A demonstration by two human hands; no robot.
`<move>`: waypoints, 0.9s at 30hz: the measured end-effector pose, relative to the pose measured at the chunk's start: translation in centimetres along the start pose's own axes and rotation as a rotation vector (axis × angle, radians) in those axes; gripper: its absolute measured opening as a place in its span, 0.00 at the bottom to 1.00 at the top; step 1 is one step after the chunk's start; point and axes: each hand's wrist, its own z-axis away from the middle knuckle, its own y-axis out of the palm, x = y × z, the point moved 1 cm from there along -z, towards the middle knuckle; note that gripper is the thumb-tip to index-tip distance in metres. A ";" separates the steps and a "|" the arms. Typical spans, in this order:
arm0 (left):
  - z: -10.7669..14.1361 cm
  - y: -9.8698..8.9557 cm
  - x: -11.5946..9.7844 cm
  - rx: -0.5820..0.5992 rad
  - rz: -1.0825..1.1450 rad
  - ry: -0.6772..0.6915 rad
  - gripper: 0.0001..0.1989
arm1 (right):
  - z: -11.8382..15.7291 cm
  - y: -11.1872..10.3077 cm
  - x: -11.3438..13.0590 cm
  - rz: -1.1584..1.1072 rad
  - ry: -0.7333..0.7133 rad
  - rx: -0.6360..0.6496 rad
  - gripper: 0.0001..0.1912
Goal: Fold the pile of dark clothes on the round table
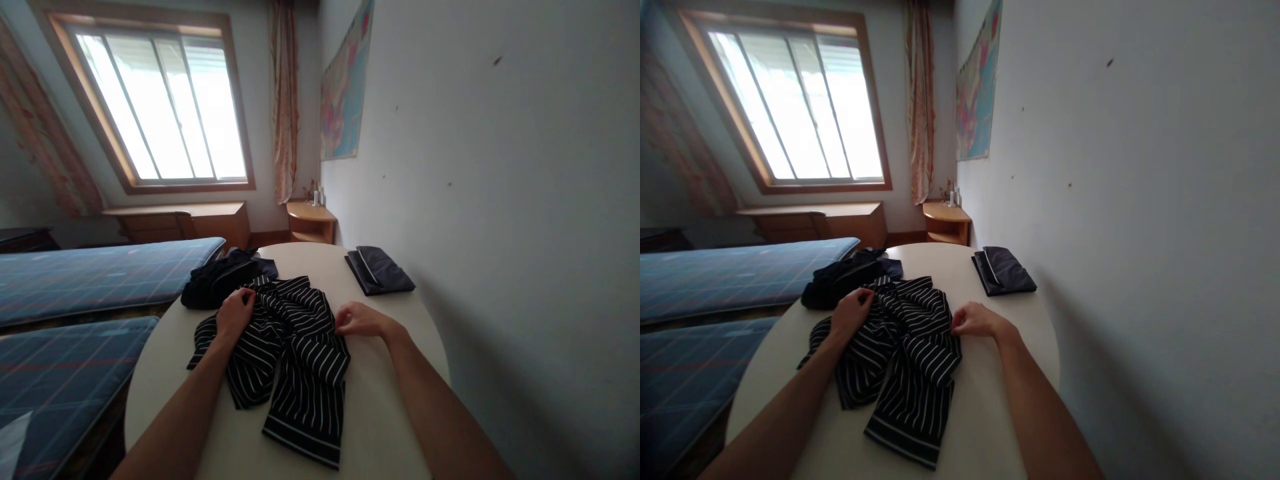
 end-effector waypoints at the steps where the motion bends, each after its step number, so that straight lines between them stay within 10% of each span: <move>1: 0.0 0.0 0.0 0.003 -0.002 -0.003 0.12 | 0.0 0.1 0.0 -0.007 0.009 0.005 0.11; 13: 0.1 0.2 -0.3 0.038 -0.024 0.015 0.13 | 0.1 -1.1 -0.2 0.397 0.273 -0.402 0.09; 27: 0.6 0.0 -1.0 0.047 -0.028 0.021 0.13 | 0.2 -0.4 0.6 0.427 0.291 -0.360 0.14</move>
